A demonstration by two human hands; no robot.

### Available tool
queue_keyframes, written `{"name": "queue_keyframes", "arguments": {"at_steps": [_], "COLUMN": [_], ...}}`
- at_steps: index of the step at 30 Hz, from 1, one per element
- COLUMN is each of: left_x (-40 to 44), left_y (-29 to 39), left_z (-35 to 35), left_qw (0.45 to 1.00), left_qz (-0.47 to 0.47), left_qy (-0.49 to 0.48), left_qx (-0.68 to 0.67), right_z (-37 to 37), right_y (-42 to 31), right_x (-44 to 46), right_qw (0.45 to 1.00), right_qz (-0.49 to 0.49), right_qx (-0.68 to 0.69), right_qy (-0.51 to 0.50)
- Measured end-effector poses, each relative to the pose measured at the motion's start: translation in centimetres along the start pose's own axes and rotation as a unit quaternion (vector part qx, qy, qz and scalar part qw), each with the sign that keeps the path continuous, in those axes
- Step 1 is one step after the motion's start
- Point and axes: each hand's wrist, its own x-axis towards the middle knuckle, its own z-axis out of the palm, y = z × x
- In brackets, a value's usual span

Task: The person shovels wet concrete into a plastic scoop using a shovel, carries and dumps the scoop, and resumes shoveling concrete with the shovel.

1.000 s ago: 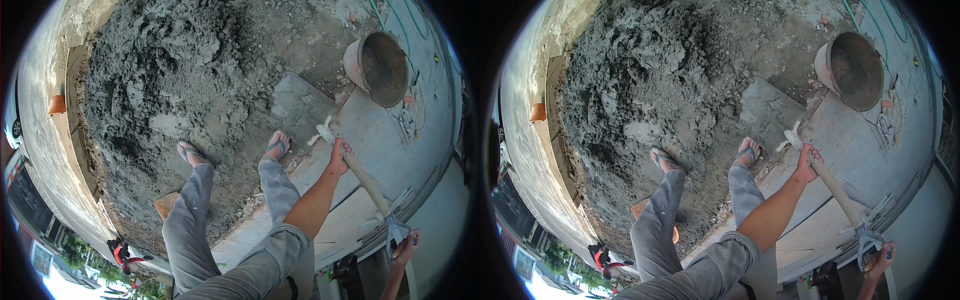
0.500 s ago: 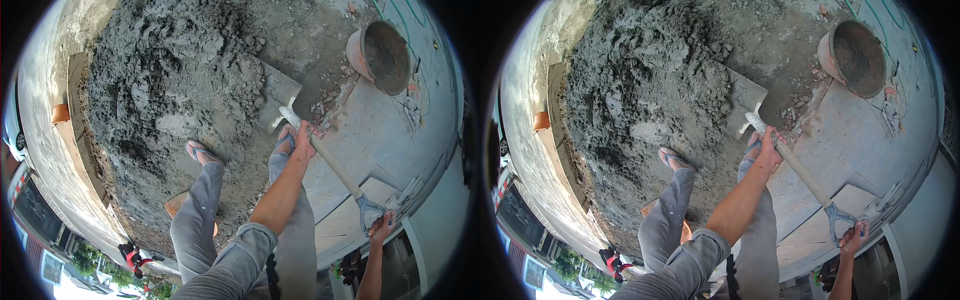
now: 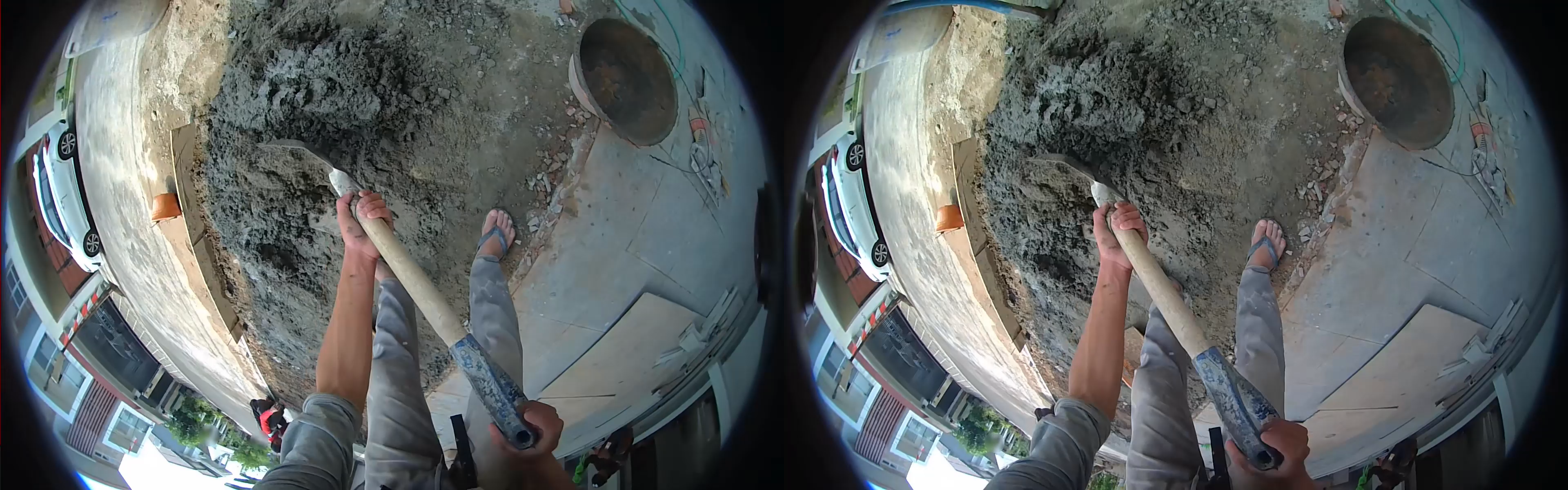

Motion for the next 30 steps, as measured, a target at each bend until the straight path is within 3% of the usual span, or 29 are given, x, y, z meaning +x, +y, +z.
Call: {"name": "queue_keyframes", "arguments": {"at_steps": [1,2,3,5,6,9,12,15,16,17,19,22,26,29,30], "left_x": [0.4,0.8,1.9,4.2,4.8,5.9,7.3,10.5,12.6,14.8,16.3,12.4,7.6,2.7,1.5], "left_y": [-2.1,-4.9,-7.6,-13.9,-17.8,-28.1,-33.3,-28.6,-22.9,-16.3,-7.5,-2.2,1.6,2.7,3.1], "left_z": [-0.4,-0.6,-2.0,-4.9,-6.4,-10.6,-14.8,-16.1,-15.8,-15.5,-14.5,-16.5,-18.4,-16.7,-16.1], "left_qw": [0.999,0.997,0.99,0.969,0.972,0.97,0.958,0.969,0.977,0.984,0.979,0.969,0.959,0.963,0.984], "left_qz": [0.0,-0.013,-0.024,-0.065,-0.079,-0.173,-0.215,-0.139,-0.109,-0.062,-0.026,0.024,0.005,0.021,-0.004], "left_qy": [-0.007,-0.029,-0.064,-0.102,-0.07,0.112,0.178,0.205,0.182,0.166,0.189,0.209,0.202,0.194,0.142], "left_qx": [-0.031,-0.069,-0.127,-0.214,-0.211,-0.13,-0.072,0.005,0.013,0.024,0.073,0.131,0.2,0.188,0.103], "right_z": [-0.6,-4.6,-7.7,-12.6,-15.8,-19.2,-18.3,-15.7,-14.8,-8.5,-1.3,7.6,9.2,10.0,9.6], "right_y": [-0.6,0.0,-0.1,0.4,1.0,0.7,-0.4,6.9,11.3,14.0,16.9,16.0,13.6,9.7,7.8], "right_x": [-1.7,-2.4,-2.0,-2.4,-3.7,-3.0,-0.1,0.3,-0.8,2.7,4.3,1.5,-6.3,-6.9,-6.6], "right_qw": [0.983,0.962,0.963,0.932,0.897,0.871,0.879,0.875,0.858,0.859,0.864,0.844,0.805,0.827,0.869], "right_qz": [0.144,0.255,0.264,0.34,0.416,0.438,0.414,0.419,0.426,0.395,0.398,0.425,0.473,0.443,0.385], "right_qx": [0.036,0.085,-0.035,-0.036,0.009,-0.013,-0.073,0.039,0.115,0.111,0.148,0.167,0.207,0.199,0.14], "right_qy": [0.111,0.056,0.045,0.124,0.152,0.222,0.224,0.239,0.263,0.306,0.271,0.28,0.291,0.283,0.278]}}
